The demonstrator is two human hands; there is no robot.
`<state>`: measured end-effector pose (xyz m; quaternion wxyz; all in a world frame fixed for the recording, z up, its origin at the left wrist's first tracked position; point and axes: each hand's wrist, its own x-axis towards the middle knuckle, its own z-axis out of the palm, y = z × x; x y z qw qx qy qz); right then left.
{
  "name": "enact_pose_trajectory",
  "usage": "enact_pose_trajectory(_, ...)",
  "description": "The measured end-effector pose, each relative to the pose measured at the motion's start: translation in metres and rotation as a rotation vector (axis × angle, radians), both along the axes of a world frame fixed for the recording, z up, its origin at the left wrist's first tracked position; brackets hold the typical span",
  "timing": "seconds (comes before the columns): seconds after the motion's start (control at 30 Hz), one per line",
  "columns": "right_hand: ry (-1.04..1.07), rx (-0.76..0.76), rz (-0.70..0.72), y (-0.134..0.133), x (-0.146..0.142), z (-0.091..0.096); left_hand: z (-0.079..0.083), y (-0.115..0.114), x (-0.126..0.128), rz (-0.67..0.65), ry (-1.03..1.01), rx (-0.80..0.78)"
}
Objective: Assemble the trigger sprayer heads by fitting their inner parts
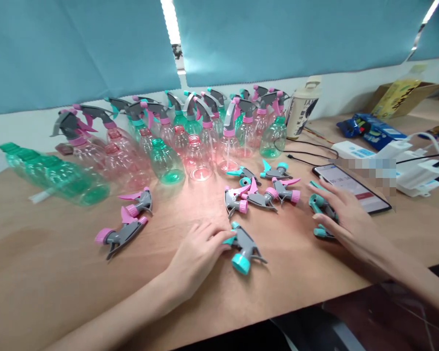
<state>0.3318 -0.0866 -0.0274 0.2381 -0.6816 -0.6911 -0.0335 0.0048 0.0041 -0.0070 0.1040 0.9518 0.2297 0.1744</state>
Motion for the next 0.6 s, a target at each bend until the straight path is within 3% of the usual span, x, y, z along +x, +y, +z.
enact_pose_trajectory(0.1, -0.062, -0.011, -0.026, -0.007, 0.009, -0.012, 0.004, 0.007, -0.031, 0.112, -0.012, -0.078)
enact_pose_trajectory(0.23, -0.058, -0.038, 0.043, 0.001, -0.014, -0.011, 0.005, 0.019, -0.050, 0.236, -0.105, -0.183)
enact_pose_trajectory(0.4, 0.019, -0.086, 0.132, 0.019, -0.048, 0.010, 0.006, 0.030, -0.052, 0.309, -0.118, -0.246)
enact_pose_trajectory(0.6, 0.007, -0.044, 0.012, 0.067, -0.038, 0.025, 0.008, 0.036, -0.041, 0.299, -0.107, -0.260)
